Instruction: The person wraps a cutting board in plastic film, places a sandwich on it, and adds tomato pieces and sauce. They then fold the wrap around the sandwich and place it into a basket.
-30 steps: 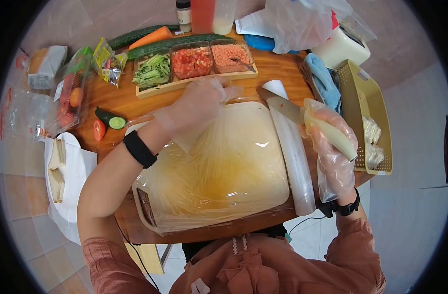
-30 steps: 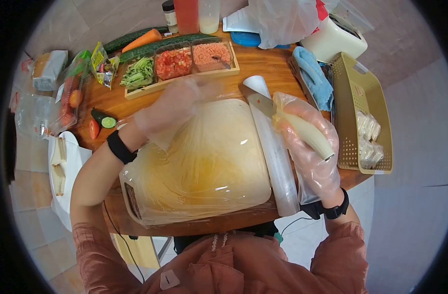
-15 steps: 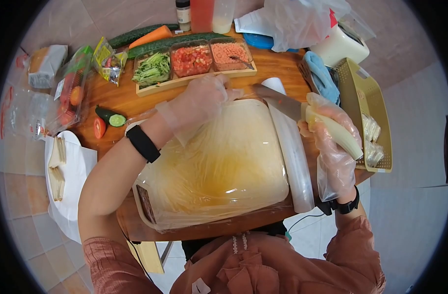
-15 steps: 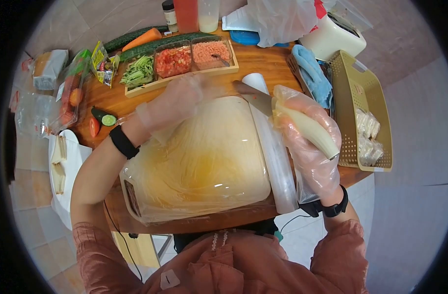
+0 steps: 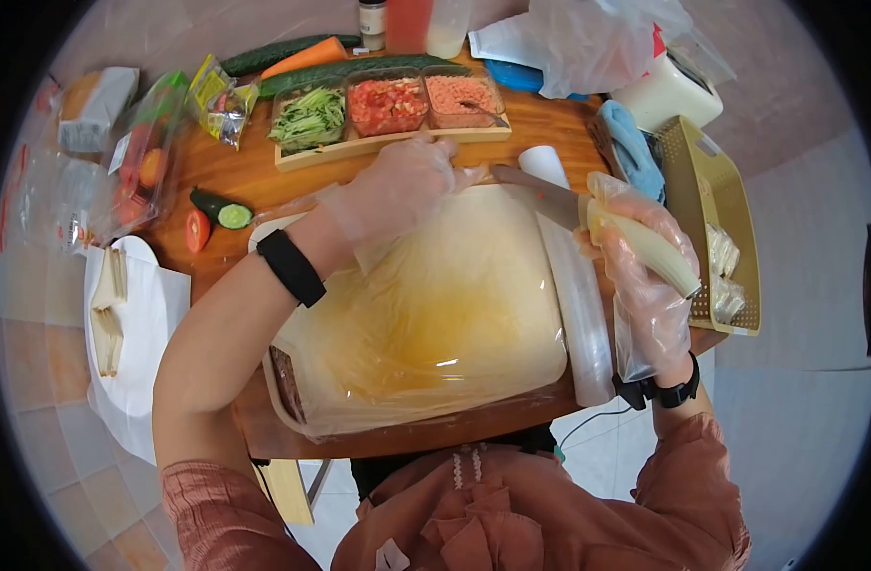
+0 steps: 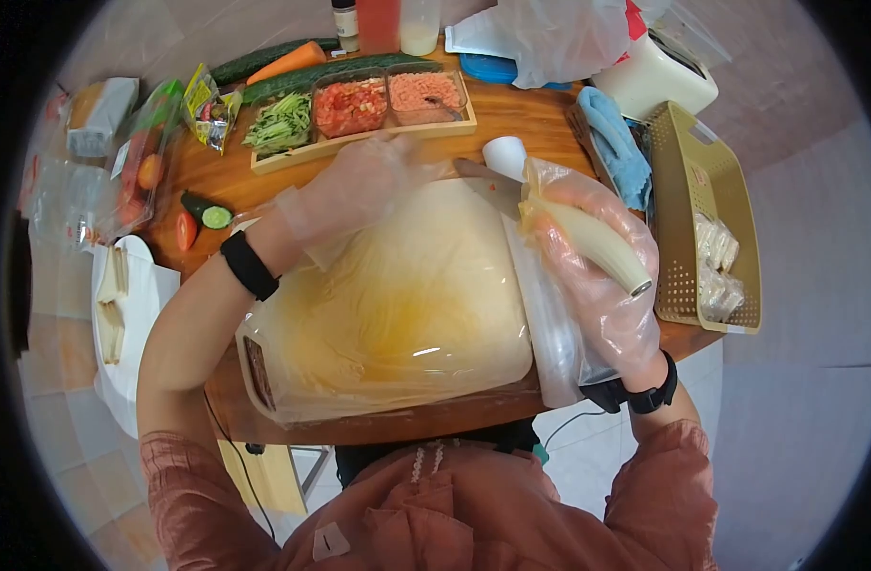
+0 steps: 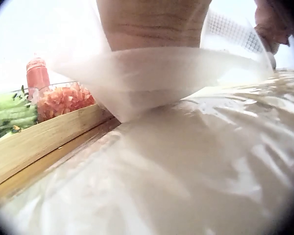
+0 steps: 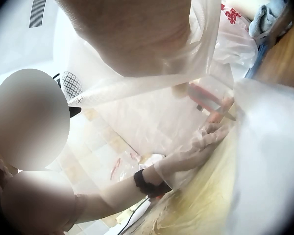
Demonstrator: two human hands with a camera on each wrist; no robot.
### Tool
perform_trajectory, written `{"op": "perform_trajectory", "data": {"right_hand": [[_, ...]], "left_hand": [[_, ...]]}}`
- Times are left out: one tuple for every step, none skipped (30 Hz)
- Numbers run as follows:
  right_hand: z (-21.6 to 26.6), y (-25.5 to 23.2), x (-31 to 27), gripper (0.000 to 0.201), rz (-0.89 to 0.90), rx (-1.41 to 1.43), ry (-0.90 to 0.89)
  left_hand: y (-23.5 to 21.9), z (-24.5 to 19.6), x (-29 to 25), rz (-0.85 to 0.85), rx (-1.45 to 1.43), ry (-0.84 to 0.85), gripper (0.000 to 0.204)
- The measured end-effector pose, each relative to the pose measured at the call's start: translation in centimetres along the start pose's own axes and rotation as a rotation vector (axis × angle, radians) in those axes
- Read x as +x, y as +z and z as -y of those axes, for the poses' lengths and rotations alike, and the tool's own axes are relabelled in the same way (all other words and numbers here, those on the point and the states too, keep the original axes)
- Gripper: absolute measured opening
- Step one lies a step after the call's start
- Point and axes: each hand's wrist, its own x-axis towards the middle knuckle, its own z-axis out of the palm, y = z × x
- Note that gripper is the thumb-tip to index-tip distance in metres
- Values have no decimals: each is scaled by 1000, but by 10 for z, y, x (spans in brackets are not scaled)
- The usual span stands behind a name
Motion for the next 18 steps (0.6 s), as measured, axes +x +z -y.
{"op": "perform_trajectory", "data": {"right_hand": [[3,0,0,23,12,14,31],[6,1,1,23,15,13,31],[9,2,1,23,17,-10,37],[11,3,2,23,19,-34,42],[13,3,2,23,21,-35,43],[14,3,3,23,25,-63,24],[15,4,3,23,29,-90,4],[15,4,4,23,30,-92,5],[15,4,4,23,35,-88,23],[15,4,4,23,39,-84,41],[16,4,5,23,39,-85,43],[17,4,6,23,50,-106,1],[17,3,7,23,61,-128,-40],[17,4,7,23,62,-130,-37],[16,4,7,24,67,-123,-49],[16,5,7,24,71,-115,-62],[17,5,7,24,72,-117,-59],[19,6,7,24,73,-142,-80]], "left_hand": [[1,0,0,0,-1,-3,38],[1,1,0,19,-12,-9,38],[2,1,0,39,-23,-15,39],[3,1,-1,38,-24,-17,39],[4,2,-1,33,-11,-14,37],[5,2,-1,27,2,-11,36],[5,1,-1,27,0,-13,36],[4,1,-1,45,7,-20,37],[4,1,-1,64,13,-27,38],[1,0,-1,64,11,-28,38],[-2,-2,-1,92,20,-38,40],[-5,-4,0,120,28,-48,42],[-4,-4,0,119,25,-48,42],[-3,-4,0,130,51,-43,43],[-3,-4,0,140,76,-37,45],[-2,-4,0,141,73,-37,45],[-2,-5,-1,104,81,-33,41],[-1,-5,-2,67,89,-28,39]]}}
